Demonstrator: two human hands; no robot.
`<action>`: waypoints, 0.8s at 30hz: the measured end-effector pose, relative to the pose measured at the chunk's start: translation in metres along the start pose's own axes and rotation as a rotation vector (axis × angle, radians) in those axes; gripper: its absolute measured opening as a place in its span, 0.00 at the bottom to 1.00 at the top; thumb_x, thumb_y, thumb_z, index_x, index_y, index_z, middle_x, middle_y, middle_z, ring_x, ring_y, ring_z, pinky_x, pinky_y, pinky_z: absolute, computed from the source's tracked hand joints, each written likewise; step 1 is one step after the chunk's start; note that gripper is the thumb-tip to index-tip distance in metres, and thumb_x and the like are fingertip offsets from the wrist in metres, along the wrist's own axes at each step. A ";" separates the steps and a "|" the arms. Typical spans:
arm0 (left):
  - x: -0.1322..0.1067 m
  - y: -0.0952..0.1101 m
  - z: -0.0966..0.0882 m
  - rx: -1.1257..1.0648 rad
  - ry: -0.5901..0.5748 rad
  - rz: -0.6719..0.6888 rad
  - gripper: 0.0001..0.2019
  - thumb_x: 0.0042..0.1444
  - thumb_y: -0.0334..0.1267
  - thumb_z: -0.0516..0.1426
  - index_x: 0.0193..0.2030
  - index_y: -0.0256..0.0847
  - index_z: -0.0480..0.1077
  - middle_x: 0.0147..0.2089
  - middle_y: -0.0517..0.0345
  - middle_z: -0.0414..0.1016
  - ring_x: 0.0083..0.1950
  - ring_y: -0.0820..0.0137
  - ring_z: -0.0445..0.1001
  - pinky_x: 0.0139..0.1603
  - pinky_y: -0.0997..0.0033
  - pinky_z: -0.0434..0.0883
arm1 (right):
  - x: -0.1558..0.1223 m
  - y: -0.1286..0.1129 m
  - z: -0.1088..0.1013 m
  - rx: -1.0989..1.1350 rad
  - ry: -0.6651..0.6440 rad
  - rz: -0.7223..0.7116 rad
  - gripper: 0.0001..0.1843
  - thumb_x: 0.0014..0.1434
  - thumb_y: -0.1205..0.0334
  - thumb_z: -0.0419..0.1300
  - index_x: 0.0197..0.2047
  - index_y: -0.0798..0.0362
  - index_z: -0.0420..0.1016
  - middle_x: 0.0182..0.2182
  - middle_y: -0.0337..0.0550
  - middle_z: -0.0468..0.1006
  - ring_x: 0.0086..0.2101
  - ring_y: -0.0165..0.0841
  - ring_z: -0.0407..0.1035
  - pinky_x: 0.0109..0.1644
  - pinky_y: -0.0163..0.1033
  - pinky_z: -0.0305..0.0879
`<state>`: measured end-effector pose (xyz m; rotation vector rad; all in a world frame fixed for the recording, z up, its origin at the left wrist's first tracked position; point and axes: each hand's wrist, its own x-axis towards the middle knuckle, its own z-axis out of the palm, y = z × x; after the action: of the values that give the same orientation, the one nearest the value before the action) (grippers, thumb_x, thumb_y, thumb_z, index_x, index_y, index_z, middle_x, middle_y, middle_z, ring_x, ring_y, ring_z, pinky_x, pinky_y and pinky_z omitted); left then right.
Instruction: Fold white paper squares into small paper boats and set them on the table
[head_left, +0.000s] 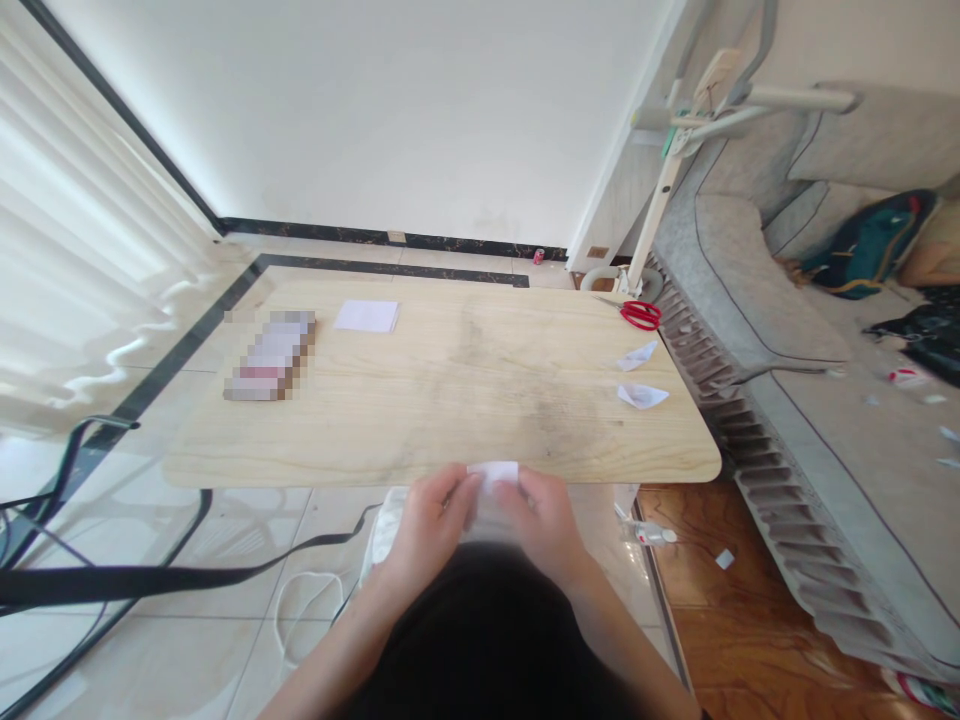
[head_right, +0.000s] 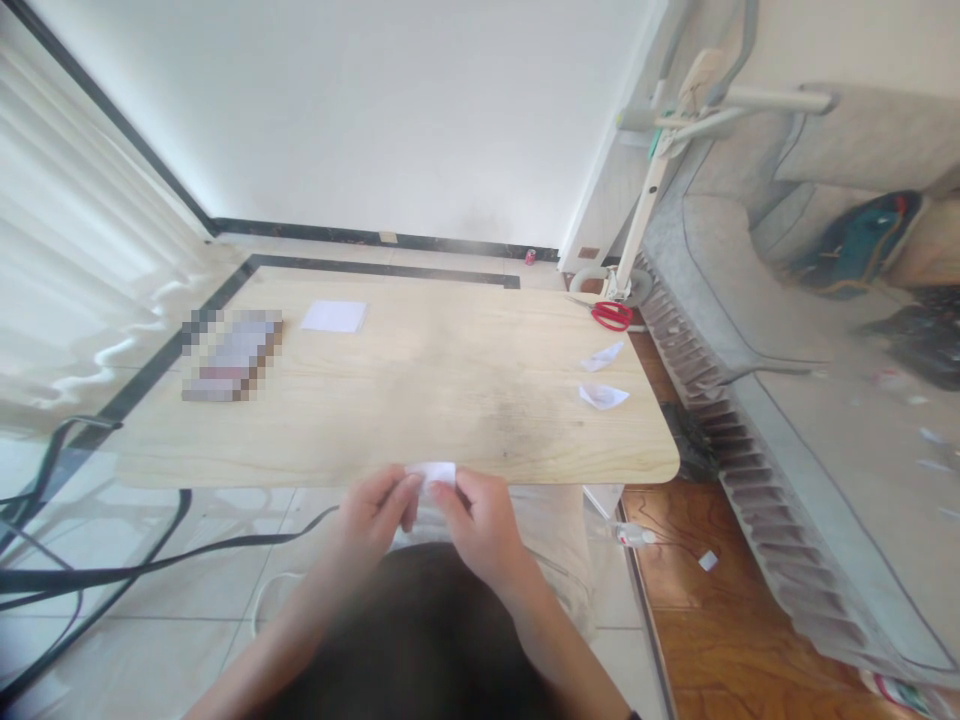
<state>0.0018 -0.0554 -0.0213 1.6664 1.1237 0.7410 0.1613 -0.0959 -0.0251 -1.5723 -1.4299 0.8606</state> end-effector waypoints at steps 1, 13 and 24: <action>0.000 -0.001 0.000 -0.003 0.000 -0.002 0.22 0.67 0.45 0.50 0.22 0.40 0.63 0.19 0.65 0.65 0.23 0.75 0.65 0.29 0.75 0.62 | 0.000 0.000 0.000 -0.002 0.009 0.006 0.21 0.63 0.54 0.55 0.21 0.53 0.64 0.18 0.34 0.62 0.22 0.28 0.56 0.27 0.35 0.51; 0.000 0.010 -0.005 0.086 -0.077 0.025 0.22 0.66 0.46 0.50 0.21 0.40 0.63 0.20 0.63 0.65 0.25 0.73 0.66 0.29 0.73 0.62 | 0.004 -0.005 -0.011 0.097 0.026 -0.001 0.18 0.65 0.55 0.53 0.25 0.53 0.67 0.19 0.34 0.64 0.24 0.29 0.59 0.28 0.35 0.54; 0.006 0.007 0.001 -0.023 -0.023 0.004 0.14 0.63 0.45 0.54 0.39 0.39 0.78 0.24 0.60 0.76 0.26 0.72 0.74 0.30 0.76 0.69 | 0.003 -0.001 -0.005 0.065 0.080 -0.030 0.21 0.66 0.54 0.51 0.23 0.51 0.62 0.18 0.33 0.60 0.22 0.28 0.57 0.27 0.35 0.52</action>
<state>0.0075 -0.0512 -0.0151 1.6547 1.0922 0.7326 0.1653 -0.0940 -0.0217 -1.5160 -1.3524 0.8091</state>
